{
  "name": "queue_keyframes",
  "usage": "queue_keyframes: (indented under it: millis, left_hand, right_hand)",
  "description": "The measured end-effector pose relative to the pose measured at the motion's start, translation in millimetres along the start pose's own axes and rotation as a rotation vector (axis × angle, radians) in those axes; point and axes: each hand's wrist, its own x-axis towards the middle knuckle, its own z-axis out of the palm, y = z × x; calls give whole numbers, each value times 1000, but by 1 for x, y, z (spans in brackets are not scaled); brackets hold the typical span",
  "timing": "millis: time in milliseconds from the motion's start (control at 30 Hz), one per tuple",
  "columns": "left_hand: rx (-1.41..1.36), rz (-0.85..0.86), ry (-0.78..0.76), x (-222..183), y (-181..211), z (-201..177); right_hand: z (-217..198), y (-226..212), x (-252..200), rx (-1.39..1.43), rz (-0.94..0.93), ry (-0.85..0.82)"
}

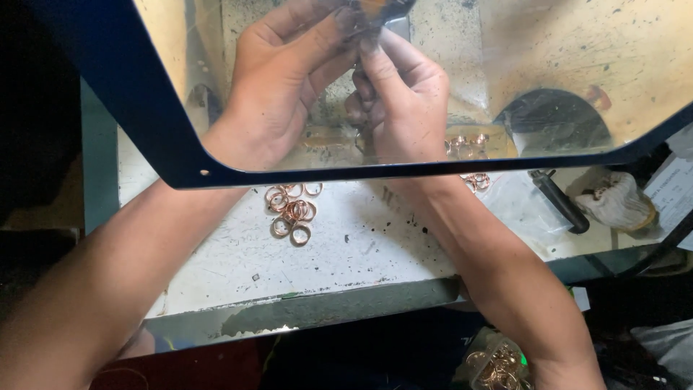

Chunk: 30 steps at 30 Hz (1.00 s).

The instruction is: Polishing metal rings using a motorized polishing wheel inside a protective enclosure.

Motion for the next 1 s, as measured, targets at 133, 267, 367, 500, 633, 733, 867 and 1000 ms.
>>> queue_keyframes:
  millis: [133, 267, 367, 500, 633, 733, 867, 1000]
  left_hand:
    - [48, -6, -65, -12, 12, 11]
    - [51, -39, -81, -15, 20, 16]
    - [86, -81, 28, -9, 13, 15]
    - [66, -113, 108, -1, 3, 12]
    - [46, -52, 85, 0, 0, 5]
    - [33, 5, -39, -8, 2, 4]
    - [73, -72, -73, -16, 19, 16]
    - [54, -103, 30, -7, 9, 12]
  right_hand:
    - [-2, -16, -8, -198, -58, -101]
    - [-14, -12, -8, -248, -168, -69]
    - [-13, -11, -6, -178, -78, -13]
    - [-5, -7, 0, -92, -19, 33]
    - [-2, -1, 2, -36, -12, -5]
    - [-2, -7, -2, -1, 26, -14]
    - [-10, -21, -9, -308, -79, -87]
    - [-10, -11, -2, -148, -33, -9]
